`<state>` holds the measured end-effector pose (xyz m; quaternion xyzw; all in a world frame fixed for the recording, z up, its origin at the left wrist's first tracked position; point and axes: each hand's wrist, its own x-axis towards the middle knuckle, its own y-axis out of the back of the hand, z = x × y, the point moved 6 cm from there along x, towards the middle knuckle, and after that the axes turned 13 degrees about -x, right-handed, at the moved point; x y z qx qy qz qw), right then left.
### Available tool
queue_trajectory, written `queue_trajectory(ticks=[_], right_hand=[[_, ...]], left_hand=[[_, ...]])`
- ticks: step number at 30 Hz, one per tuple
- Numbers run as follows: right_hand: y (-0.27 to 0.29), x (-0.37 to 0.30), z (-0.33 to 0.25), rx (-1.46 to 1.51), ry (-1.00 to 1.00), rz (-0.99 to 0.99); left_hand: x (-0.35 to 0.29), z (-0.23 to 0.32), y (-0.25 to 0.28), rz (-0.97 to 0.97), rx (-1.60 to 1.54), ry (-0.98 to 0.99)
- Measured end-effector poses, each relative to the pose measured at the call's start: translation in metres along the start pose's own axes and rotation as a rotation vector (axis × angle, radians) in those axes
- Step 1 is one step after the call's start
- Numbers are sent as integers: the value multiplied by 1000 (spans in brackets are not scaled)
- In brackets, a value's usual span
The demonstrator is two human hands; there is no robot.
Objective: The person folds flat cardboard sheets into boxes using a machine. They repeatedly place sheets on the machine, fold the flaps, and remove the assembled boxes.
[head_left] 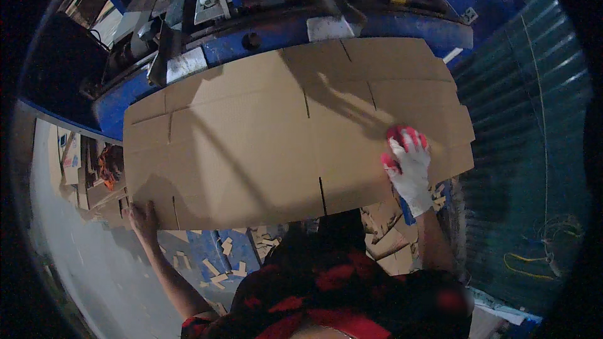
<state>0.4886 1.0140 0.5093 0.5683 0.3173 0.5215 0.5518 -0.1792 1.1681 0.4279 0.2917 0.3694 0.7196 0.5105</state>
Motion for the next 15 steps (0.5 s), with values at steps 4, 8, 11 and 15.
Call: queue_trajectory(ticks=[4,8,11,15], right_hand=[[5,-66,69,16,-659,530],[-83,-112,99,1671,-1268,330],[-74,-91,91,1946,-940,277],[-31,-65,86,1714,-788,353]], left_hand=[[-8,7,16,32,142,123],[-27,40,36,139,253,75],[-41,75,53,194,126,-116],[-71,97,59,98,-963,-285]])
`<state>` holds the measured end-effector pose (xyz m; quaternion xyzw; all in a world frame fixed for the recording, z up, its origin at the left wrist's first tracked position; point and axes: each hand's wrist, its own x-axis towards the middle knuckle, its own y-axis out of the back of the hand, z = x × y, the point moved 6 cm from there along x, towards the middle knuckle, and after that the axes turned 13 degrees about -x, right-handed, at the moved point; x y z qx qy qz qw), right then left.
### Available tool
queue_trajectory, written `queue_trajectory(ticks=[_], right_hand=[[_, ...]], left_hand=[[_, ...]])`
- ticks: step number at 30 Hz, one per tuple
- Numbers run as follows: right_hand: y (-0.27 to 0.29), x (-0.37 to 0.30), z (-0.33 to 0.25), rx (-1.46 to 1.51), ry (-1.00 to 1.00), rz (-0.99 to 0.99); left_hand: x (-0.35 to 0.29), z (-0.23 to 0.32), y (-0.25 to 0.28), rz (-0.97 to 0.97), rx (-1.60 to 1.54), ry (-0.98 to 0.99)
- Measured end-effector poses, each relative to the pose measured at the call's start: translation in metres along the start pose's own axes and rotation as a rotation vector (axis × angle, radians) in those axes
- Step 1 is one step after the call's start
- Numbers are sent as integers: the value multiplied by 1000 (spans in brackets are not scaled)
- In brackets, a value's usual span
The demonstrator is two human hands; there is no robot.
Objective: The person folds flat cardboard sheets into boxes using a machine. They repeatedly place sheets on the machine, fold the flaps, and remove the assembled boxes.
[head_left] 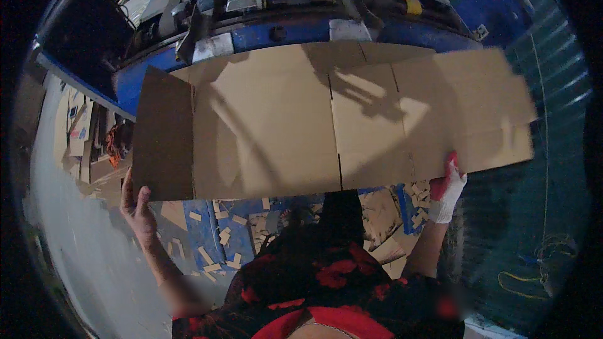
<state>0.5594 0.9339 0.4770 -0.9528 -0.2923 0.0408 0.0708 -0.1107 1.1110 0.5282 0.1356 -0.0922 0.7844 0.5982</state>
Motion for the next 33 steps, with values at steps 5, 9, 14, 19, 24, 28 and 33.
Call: queue_trajectory(ticks=[5,9,14,19,24,28,33], right_hand=[[-101,-57,-6,-1308,535,-517],[-156,-98,2,-1725,950,-892],[-166,-90,-4,-1712,1187,-997],[-182,-51,1,-1582,1428,-860],[-230,-1,8,-1511,1507,-668],[-256,31,12,-1389,1555,-589],[-311,82,22,-1261,1577,-569]], left_hand=[[-26,-44,-36,12,-171,232],[-38,-51,-88,-195,163,29],[-39,-17,-148,-521,508,-383],[3,-15,-182,-538,495,-484],[49,-27,-206,-466,571,-570],[86,-42,-222,-479,590,-586],[149,-74,-254,-506,614,-505]])
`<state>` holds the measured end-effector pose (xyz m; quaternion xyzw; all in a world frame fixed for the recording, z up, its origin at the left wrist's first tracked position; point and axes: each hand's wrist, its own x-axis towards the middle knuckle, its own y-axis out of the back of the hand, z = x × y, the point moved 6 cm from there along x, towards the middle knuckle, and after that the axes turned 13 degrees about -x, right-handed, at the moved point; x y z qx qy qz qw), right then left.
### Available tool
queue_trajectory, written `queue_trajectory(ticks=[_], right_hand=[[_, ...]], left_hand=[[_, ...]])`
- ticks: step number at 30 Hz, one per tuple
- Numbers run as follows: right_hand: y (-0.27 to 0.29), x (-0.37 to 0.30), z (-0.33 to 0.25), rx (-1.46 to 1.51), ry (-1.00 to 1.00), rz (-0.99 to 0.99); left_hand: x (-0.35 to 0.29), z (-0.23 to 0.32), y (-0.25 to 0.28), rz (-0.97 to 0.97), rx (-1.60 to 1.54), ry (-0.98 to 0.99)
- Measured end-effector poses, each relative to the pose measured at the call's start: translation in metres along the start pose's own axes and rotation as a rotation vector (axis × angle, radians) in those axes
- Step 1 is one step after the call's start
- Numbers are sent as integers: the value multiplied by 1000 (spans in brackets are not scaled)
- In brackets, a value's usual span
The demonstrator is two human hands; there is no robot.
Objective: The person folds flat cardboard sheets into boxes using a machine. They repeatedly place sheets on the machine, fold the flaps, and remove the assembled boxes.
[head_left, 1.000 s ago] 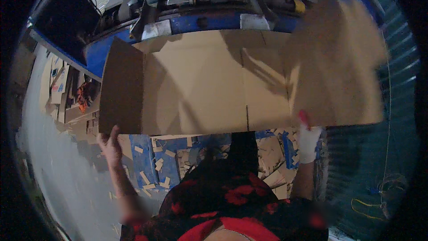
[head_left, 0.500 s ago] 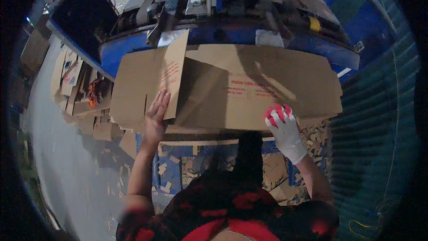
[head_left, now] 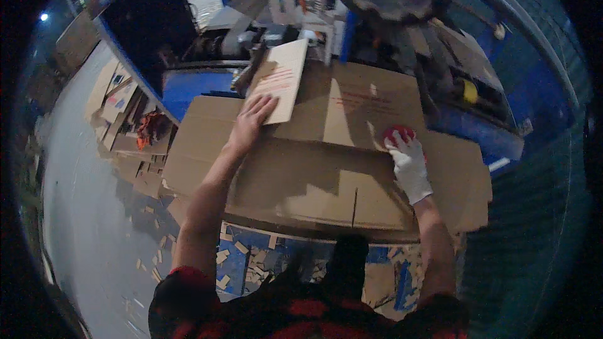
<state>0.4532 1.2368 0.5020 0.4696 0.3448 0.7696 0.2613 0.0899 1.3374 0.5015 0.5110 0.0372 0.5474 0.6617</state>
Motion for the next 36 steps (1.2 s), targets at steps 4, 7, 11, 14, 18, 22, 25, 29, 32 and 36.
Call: queue_trajectory(ticks=[4,7,11,14,18,22,25,29,32,36], right_hand=[[-57,58,34,-188,-7,-223],[-90,110,63,-294,-104,-346],[-79,139,80,-256,-142,-144],[-46,98,83,-52,-214,-110],[20,-22,69,37,-366,-177],[63,-122,31,-106,-392,-470],[87,-160,-1,-121,-421,-476],[121,-208,-10,-222,-634,-365],[151,-268,12,-555,-1253,-34],[94,-323,18,1233,-1772,275]], left_hand=[[72,-32,-22,2,387,1],[125,-62,-39,-5,487,200],[141,-60,-42,167,141,154],[67,-43,-16,90,188,39],[-93,-67,81,70,383,524],[-224,-86,149,127,543,935],[-263,-86,155,171,292,938],[-273,-74,159,170,287,909],[-268,-70,168,160,361,939],[-246,-52,182,264,304,720]])
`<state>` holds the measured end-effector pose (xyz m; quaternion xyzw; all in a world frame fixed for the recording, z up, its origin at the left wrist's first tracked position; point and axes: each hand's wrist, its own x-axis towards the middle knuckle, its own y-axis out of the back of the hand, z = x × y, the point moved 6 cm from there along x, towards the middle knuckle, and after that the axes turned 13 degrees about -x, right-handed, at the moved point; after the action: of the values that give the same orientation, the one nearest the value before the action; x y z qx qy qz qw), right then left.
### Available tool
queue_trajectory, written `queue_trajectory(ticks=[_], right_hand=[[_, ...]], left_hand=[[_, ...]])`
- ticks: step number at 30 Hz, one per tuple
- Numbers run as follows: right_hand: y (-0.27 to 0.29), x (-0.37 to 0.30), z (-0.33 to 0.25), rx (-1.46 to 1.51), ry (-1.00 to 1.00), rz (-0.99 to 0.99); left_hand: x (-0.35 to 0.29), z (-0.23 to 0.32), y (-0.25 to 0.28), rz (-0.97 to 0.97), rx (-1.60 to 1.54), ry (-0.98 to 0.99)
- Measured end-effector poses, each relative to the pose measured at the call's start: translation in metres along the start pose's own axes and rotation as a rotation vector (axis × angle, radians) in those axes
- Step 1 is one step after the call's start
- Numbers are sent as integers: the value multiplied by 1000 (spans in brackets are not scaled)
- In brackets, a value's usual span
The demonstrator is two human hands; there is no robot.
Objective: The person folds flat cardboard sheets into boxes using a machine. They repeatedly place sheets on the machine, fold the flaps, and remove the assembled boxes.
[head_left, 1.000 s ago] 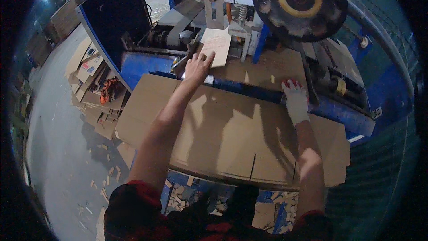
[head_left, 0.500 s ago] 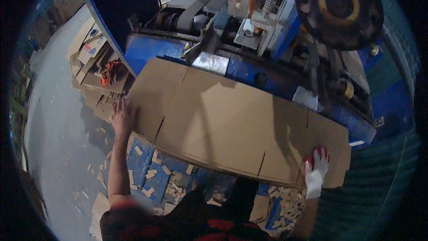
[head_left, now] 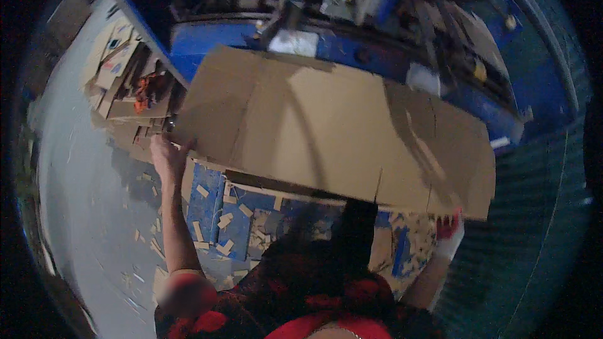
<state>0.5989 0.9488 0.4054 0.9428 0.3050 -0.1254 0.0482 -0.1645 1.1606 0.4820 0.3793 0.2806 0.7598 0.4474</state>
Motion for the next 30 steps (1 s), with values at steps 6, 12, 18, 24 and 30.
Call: queue_trajectory(ticks=[6,12,18,24,30], right_hand=[[-17,-41,-65,-168,664,340],[-127,-129,-88,-646,641,-245],[-227,-169,-60,-1638,1459,-704],[-228,-155,-50,-1520,1633,-647],[-225,-148,-48,-1408,1672,-631]], left_hand=[[-26,33,-25,-33,-1410,165],[-35,47,-51,-60,-1038,81],[-62,113,-72,-351,-565,-401],[-75,158,-84,-400,-73,-735],[-75,159,-95,-511,128,-742]])
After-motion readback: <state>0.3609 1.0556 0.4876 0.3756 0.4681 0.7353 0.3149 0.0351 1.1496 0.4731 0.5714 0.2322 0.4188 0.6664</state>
